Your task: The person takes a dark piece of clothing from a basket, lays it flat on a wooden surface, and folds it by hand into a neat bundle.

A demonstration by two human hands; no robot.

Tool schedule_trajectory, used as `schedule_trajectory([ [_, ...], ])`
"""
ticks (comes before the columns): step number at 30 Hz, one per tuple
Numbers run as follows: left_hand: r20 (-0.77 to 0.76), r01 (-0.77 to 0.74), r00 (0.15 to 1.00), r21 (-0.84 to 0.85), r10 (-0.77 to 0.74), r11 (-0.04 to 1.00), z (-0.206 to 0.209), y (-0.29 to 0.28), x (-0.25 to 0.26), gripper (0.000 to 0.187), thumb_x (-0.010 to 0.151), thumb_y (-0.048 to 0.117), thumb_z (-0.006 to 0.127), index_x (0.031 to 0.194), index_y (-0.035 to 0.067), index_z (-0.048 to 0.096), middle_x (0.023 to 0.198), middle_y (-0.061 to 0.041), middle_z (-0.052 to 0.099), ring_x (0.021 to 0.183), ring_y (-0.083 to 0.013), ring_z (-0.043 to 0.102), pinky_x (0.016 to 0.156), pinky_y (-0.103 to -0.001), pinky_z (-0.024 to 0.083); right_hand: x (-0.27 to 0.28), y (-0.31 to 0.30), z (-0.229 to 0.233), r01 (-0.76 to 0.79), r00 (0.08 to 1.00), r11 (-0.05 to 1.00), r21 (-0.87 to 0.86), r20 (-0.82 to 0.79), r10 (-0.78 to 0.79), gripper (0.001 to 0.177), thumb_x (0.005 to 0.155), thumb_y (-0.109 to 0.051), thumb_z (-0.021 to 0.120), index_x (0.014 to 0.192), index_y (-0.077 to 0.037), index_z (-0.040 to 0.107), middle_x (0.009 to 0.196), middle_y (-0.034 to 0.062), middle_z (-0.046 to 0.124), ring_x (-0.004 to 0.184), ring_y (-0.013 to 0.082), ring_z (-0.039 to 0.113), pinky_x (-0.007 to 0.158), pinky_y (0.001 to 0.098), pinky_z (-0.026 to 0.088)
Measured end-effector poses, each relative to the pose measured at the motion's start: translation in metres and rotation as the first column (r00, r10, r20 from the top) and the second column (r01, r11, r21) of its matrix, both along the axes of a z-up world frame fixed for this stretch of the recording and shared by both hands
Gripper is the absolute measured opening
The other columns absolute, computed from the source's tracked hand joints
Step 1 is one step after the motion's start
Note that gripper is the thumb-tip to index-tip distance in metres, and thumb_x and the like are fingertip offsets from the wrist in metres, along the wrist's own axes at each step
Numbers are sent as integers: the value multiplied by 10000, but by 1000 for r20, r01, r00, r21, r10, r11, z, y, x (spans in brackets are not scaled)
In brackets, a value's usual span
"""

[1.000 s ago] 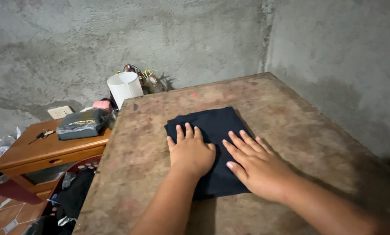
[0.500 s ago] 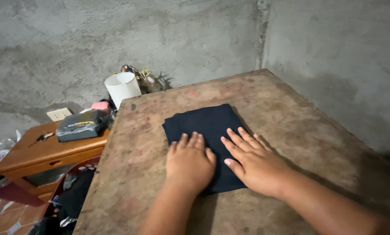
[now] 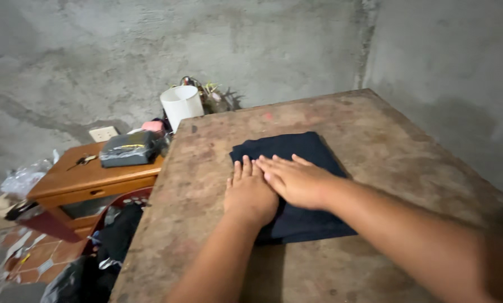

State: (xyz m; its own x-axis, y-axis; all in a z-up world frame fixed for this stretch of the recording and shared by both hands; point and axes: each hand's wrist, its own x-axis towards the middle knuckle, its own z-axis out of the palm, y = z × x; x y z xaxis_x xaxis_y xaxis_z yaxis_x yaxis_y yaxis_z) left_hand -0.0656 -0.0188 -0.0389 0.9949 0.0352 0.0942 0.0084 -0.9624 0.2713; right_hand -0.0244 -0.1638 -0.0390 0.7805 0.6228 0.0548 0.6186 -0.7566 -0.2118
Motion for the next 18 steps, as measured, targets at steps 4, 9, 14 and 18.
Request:
schedule_trajectory([
  [4,-6,-19,1000,3,19,1000,4,-4,-3,680,995,387,316,1599,87,228,1701,-84,118,1573,-265,80,1244,-482,131,35,13,1,76,996,990,-116,-46,-82,615,1037,-427,200,1614,-214,198,1717,-51,111,1580,188,99,1252,497,116],
  [9,-19,-18,1000,12,18,1000,9,-2,-7,684,974,366,344,1588,77,253,1703,-78,124,1575,-259,89,1246,-487,128,49,-7,11,265,963,938,-222,3,-271,660,1046,-495,233,1632,-199,166,1728,-33,67,1590,216,67,1258,521,135],
  [14,-1,-17,1000,31,17,999,7,-3,-5,681,973,352,351,1586,67,267,1703,-98,125,1573,-274,101,1246,-486,138,49,-19,22,465,881,850,-249,36,-472,707,1070,-524,257,1619,-88,162,1720,85,52,1583,289,55,1254,521,100],
  [18,-6,-8,1000,-10,8,1000,4,-2,-3,686,978,373,347,1585,67,252,1702,-96,107,1572,-275,90,1238,-474,146,19,-2,4,256,956,966,-35,160,-247,664,1046,-470,281,1589,-89,242,1689,78,161,1558,271,144,1233,495,143],
])
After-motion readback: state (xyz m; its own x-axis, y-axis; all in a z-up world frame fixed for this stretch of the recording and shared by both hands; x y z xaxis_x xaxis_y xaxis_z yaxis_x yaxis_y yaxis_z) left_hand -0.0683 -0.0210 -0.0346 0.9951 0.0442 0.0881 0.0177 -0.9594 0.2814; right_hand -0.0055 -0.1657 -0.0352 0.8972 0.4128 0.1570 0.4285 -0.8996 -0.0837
